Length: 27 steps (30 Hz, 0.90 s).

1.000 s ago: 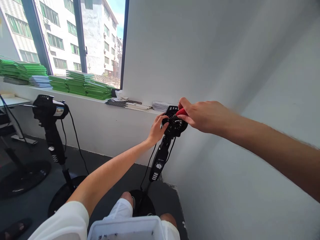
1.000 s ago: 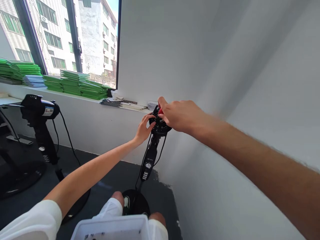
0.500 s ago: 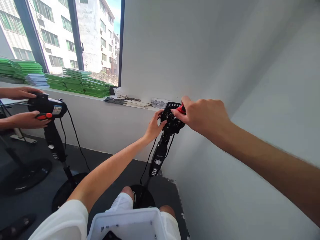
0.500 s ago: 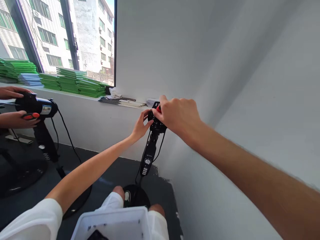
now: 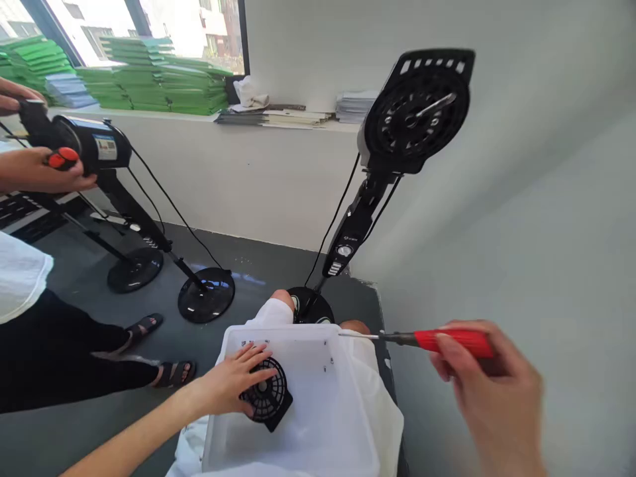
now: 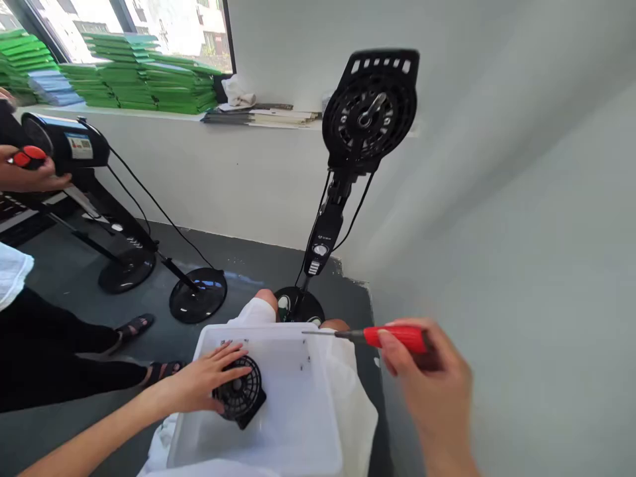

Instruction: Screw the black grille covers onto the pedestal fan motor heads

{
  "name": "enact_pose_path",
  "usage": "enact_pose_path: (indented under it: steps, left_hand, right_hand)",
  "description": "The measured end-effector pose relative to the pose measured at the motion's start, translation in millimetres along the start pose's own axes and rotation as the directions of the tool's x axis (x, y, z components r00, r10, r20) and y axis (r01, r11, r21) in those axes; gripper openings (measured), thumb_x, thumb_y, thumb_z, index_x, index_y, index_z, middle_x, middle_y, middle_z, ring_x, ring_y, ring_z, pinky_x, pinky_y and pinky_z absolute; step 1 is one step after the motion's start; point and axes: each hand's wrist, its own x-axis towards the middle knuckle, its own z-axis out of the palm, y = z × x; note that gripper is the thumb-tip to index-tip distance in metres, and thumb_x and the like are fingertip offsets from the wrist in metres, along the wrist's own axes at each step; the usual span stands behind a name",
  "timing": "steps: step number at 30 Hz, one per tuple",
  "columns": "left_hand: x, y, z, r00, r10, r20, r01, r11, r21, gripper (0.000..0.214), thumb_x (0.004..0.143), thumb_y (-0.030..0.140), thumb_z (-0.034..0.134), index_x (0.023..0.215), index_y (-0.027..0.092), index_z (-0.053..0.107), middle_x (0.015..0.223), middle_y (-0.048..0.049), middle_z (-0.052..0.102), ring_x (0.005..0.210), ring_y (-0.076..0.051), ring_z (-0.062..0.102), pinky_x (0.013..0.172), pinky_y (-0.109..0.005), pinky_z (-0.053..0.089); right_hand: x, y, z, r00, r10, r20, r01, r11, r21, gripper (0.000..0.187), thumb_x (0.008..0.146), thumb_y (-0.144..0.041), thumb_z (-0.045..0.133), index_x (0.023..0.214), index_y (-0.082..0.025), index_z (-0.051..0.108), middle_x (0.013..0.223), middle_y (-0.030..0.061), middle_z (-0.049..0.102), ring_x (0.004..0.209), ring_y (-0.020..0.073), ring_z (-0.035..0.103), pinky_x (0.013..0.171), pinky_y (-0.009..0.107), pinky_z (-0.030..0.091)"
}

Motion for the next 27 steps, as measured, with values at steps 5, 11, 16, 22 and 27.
enact_pose_path:
  steps: [5,11,16,22,27]
  left_hand:
    - [12,15,17.6,0.989,0.01,0.148,-0.04,0.979,0.198,0.122,0.062,0.041,0.096,0.163,0.032,0.029,0.173,-0.0211,0.015,0.16,-0.046,0.013,0.127,-0.069,0.014]
    - [13,26,-27.5,0.979,0.143,0.149,-0.072,0.913,-0.401,0.128,0.052,0.067,0.091,0.161,0.032,0.034,0.168,-0.0162,0.034,0.151,-0.044,0.036,0.125,-0.058,0.028]
    - [22,52,-72.1,0.999,0.029,0.04,0.026,0.371,-0.928,0.124,0.068,0.102,0.03,0.16,0.02,0.038,0.155,-0.0169,0.053,0.141,-0.044,0.05,0.112,-0.057,0.042]
    - [49,93,-105.3,0.997,-0.008,-0.081,-0.075,0.31,-0.948,0.099,0.079,0.09,0.04,0.153,0.024,0.049,0.135,-0.0144,0.07,0.124,-0.041,0.063,0.104,-0.057,0.049]
    - [68,118,-143.4,0.797,0.193,-0.572,-0.454,0.815,-0.359,0.118,0.064,0.062,0.086,0.163,0.032,0.028,0.165,-0.0137,0.04,0.15,-0.043,0.037,0.126,-0.059,0.028]
  right_hand:
    - [-30,43,40,0.975,0.182,0.127,-0.19,0.98,0.053,0.037,0.078,-0.058,0.073,0.074,-0.024,0.061,0.059,-0.0026,0.053,0.053,0.0132,0.043,0.051,0.027,0.036]
    - [-53,76,2,0.97,0.241,0.011,-0.241,0.97,0.02,0.041,0.079,-0.064,0.074,0.077,-0.025,0.063,0.065,-0.0017,0.057,0.057,0.0141,0.048,0.053,0.026,0.041]
    - [-43,80,-18,0.985,0.173,0.011,-0.173,0.971,0.165,0.041,0.081,-0.064,0.072,0.082,-0.024,0.061,0.088,0.0053,0.071,0.079,0.0232,0.069,0.068,0.032,0.055]
    - [-34,43,0,0.968,0.073,0.24,-0.158,0.922,0.355,0.03,0.09,-0.053,0.066,0.083,-0.025,0.055,0.06,-0.0056,0.051,0.047,0.0121,0.049,0.053,0.028,0.048]
    - [-34,-1,5,0.956,0.009,0.292,-0.058,0.986,0.159,0.041,0.085,-0.063,0.065,0.101,-0.026,0.069,0.064,-0.0028,0.057,0.043,0.0075,0.027,0.039,0.024,0.023]
